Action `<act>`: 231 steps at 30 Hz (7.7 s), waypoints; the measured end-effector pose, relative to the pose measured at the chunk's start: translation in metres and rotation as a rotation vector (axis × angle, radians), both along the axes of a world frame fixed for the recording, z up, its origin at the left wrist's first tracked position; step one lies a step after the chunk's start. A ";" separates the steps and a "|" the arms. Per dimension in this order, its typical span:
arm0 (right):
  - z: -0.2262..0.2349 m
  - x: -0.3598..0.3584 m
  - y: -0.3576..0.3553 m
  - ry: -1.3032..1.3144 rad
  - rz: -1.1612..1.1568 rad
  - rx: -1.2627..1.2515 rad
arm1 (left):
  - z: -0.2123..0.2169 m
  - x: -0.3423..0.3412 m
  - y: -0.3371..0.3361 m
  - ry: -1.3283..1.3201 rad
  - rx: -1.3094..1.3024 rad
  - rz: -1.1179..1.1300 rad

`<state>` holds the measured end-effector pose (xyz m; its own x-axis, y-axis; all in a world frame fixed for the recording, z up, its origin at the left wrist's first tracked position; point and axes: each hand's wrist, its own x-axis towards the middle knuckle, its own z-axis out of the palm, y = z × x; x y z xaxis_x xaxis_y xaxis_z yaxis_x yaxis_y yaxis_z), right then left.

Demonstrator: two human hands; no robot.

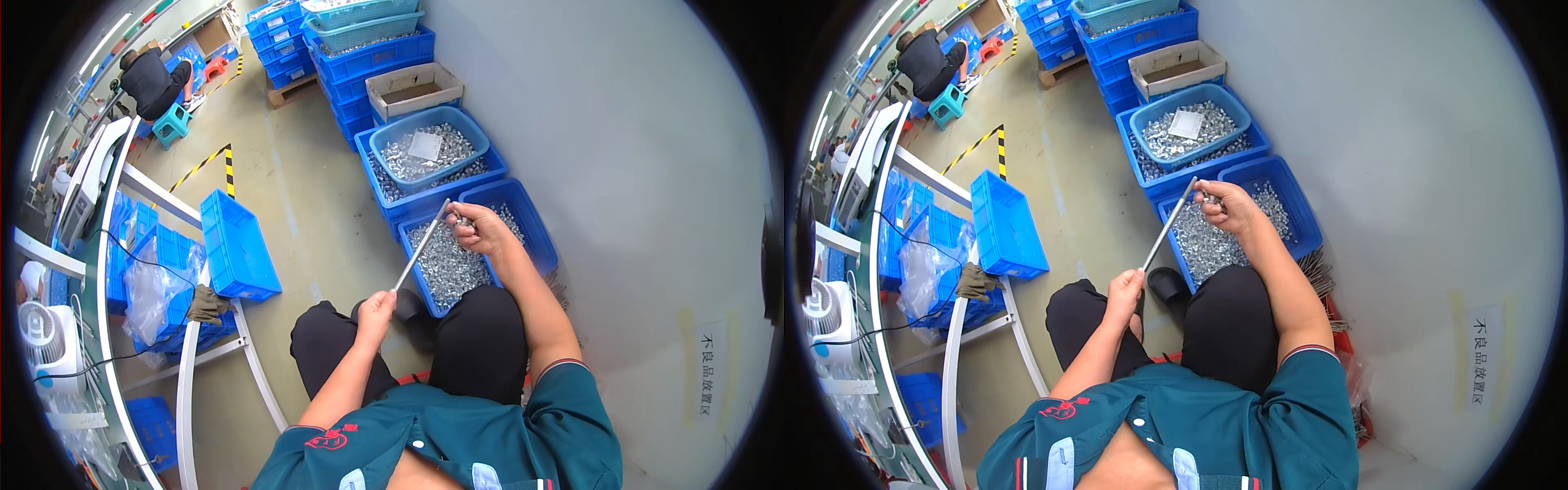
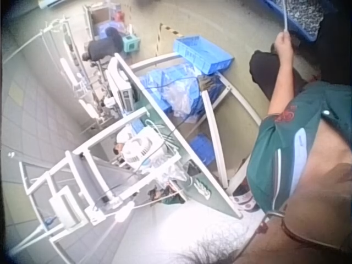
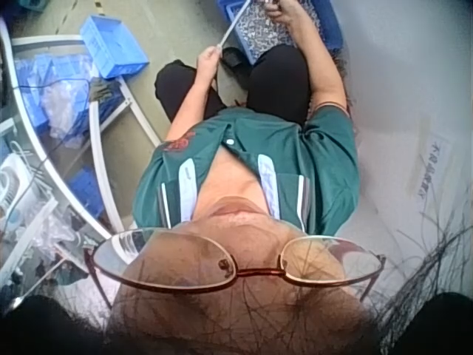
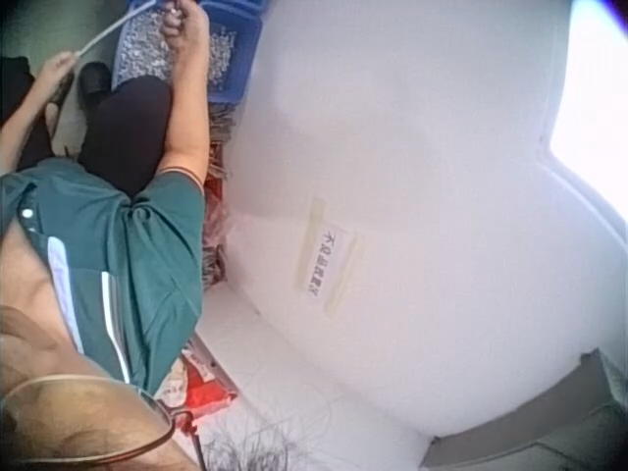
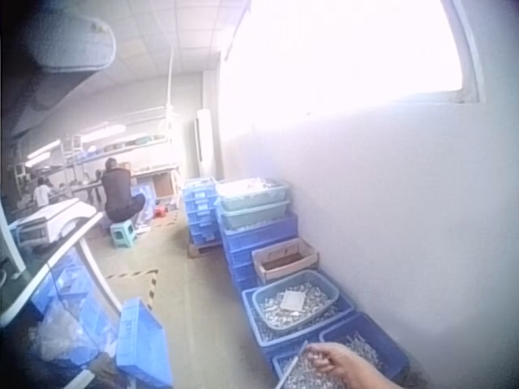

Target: Assembling small metal nuts or components onto a thin metal rod in a manufacturing environment.

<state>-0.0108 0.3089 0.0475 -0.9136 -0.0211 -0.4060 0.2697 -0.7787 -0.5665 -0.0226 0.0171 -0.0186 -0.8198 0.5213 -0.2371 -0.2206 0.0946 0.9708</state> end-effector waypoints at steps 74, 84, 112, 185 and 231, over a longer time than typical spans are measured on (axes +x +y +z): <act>0.008 -0.003 -0.017 -0.114 0.045 0.166 | 0.007 -0.001 0.004 -0.270 0.075 -0.070; -0.005 -0.003 -0.001 0.010 -0.128 -0.032 | 0.006 0.000 0.000 -0.168 0.058 -0.048; 0.042 0.002 0.006 -0.097 0.116 0.722 | -0.001 0.003 -0.012 0.211 -0.203 -0.039; 0.011 -0.005 -0.010 -0.006 -0.142 0.375 | -0.003 0.002 -0.008 0.093 -0.137 -0.031; 0.001 -0.003 0.000 -0.104 -0.024 -0.005 | -0.005 0.003 -0.010 0.194 -0.150 -0.036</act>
